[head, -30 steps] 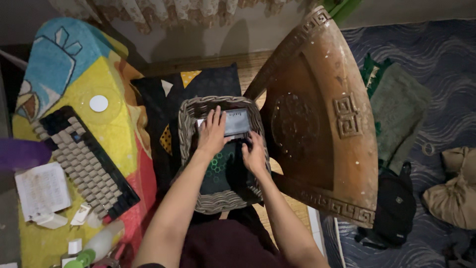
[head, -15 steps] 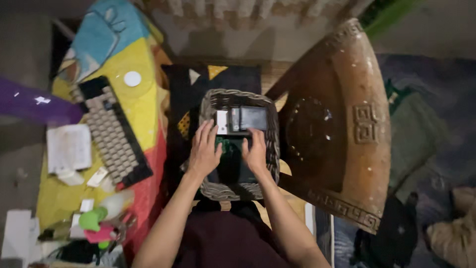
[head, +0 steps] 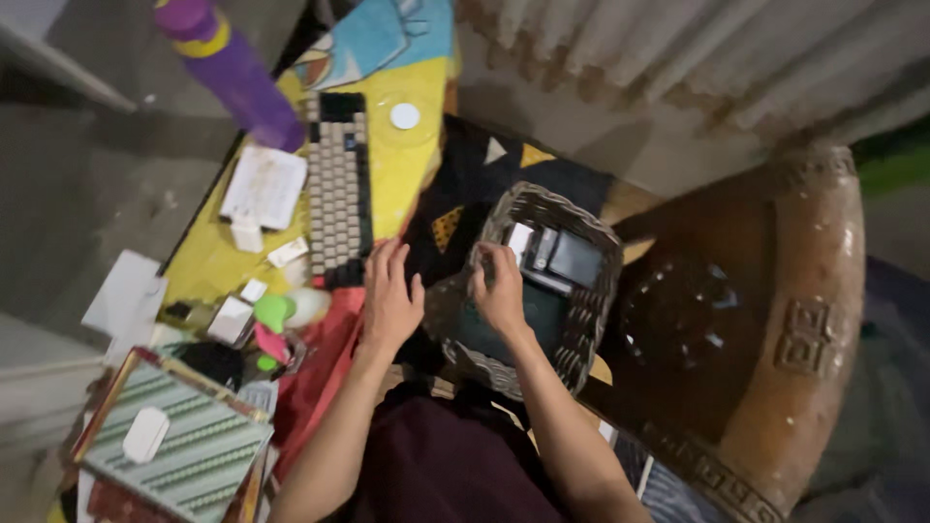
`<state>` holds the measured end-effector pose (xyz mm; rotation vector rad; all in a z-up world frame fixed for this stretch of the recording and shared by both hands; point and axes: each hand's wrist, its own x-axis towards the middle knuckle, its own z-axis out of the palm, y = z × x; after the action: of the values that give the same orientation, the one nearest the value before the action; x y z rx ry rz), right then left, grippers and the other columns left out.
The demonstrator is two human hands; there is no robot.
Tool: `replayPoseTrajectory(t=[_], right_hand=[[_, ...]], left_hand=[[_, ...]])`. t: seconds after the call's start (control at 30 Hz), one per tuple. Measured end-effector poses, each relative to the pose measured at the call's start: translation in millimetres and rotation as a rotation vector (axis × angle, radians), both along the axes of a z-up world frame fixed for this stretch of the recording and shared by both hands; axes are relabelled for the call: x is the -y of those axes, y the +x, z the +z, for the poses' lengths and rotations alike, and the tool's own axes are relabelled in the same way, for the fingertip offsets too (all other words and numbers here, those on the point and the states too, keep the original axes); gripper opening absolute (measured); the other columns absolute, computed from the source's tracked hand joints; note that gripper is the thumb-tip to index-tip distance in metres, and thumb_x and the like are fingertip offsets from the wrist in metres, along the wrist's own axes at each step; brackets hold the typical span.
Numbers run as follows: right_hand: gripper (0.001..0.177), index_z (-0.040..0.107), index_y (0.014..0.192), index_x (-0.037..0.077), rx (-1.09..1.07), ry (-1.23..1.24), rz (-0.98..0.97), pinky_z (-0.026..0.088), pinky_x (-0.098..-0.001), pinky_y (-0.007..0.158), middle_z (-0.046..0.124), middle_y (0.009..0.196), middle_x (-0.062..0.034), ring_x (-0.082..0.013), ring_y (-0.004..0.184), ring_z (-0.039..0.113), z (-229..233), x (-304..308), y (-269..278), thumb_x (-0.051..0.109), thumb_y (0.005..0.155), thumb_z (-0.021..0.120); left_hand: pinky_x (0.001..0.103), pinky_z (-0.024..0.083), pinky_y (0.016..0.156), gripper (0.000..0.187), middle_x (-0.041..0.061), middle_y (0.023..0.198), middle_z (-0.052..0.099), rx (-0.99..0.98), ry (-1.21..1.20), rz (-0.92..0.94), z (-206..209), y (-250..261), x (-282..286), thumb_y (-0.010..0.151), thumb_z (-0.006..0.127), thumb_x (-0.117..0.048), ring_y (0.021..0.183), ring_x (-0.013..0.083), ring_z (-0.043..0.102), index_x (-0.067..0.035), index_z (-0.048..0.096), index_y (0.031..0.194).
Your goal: The person sorts various household and personal items, placing electronic accessories and a controller into a basket before arranging notebooks and papers on a shelf.
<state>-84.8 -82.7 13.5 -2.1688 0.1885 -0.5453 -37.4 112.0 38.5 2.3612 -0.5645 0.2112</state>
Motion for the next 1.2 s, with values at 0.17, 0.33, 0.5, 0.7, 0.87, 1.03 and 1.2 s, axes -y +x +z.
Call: replayPoseTrajectory(t=[0.17,0.33,0.5,0.7,0.87,1.03,1.2], right_hand=[[0.028,0.061,0.126,0.002,-0.117,0.071,0.154,0.053,-0.0379,0.077,0.061,0.111,-0.0161,-0.0309,0.091,0.065,9.2,-22.0,4.7,0.002,0.098,0.062],[0.026,0.062,0.122,0.002,-0.155,0.202,0.282,0.055,-0.0324,0.073,0.063,0.109,-0.0138,-0.0267,0.087,0.071,15.8,-45.5,8.4,0.000,0.096,0.063],[0.028,0.063,0.121,0.002,-0.080,0.176,0.415,0.058,-0.0332,0.079,0.065,0.108,-0.0147,-0.0286,0.097,0.071,10.5,-58.5,2.2,-0.003,0.094,0.064],[0.028,0.065,0.120,0.003,-0.131,0.115,0.515,0.057,-0.0352,0.078,0.066,0.106,-0.0149,-0.0284,0.095,0.071,4.0,-66.1,-8.3,-0.001,0.093,0.066],[0.028,0.066,0.120,0.005,-0.145,0.141,0.602,0.059,-0.0331,0.077,0.068,0.101,-0.0128,-0.0238,0.088,0.073,-9.0,-70.3,-16.4,0.000,0.093,0.066],[0.029,0.065,0.121,0.004,-0.202,0.180,0.671,0.060,-0.0317,0.075,0.068,0.105,-0.0128,-0.0227,0.089,0.074,-12.7,-78.2,-19.9,-0.001,0.092,0.066],[0.030,0.067,0.120,0.005,-0.195,0.141,0.706,0.058,-0.0319,0.073,0.070,0.103,-0.0121,-0.0222,0.088,0.074,-12.4,-92.5,-20.4,-0.001,0.091,0.069]], left_hand=[[0.051,0.041,0.110,0.048,0.022,0.146,0.046,-0.078,-0.011,0.077,3.3,-24.9,-17.7,0.095,0.066,-0.011,0.136,0.0425,0.042,0.003,0.050,0.138],[0.051,0.042,0.111,0.048,0.022,0.143,0.048,0.004,-0.089,0.152,11.8,-53.4,-33.8,0.092,0.066,-0.008,0.134,0.0430,0.047,0.003,0.051,0.136],[0.050,0.042,0.112,0.047,0.022,0.141,0.049,0.006,-0.119,0.219,5.3,-84.1,-46.7,0.090,0.066,-0.005,0.133,0.0429,0.048,0.003,0.052,0.134],[0.049,0.043,0.111,0.044,0.021,0.139,0.052,-0.009,-0.164,0.355,-13.3,-117.0,-49.7,0.090,0.066,-0.005,0.131,0.0420,0.050,0.002,0.055,0.132],[0.050,0.043,0.109,0.044,0.022,0.139,0.053,-0.048,-0.151,0.440,-18.1,-140.6,-49.9,0.088,0.067,-0.004,0.130,0.0441,0.049,0.002,0.055,0.131],[0.050,0.044,0.106,0.041,0.021,0.129,0.054,-0.007,-0.196,0.549,-24.0,-153.0,-52.1,0.087,0.067,-0.001,0.124,0.0422,0.052,0.002,0.056,0.126],[0.049,0.044,0.105,0.038,0.022,0.126,0.054,0.006,-0.231,0.649,-30.0,-161.9,-63.0,0.086,0.066,0.001,0.123,0.0427,0.052,0.003,0.057,0.123]])
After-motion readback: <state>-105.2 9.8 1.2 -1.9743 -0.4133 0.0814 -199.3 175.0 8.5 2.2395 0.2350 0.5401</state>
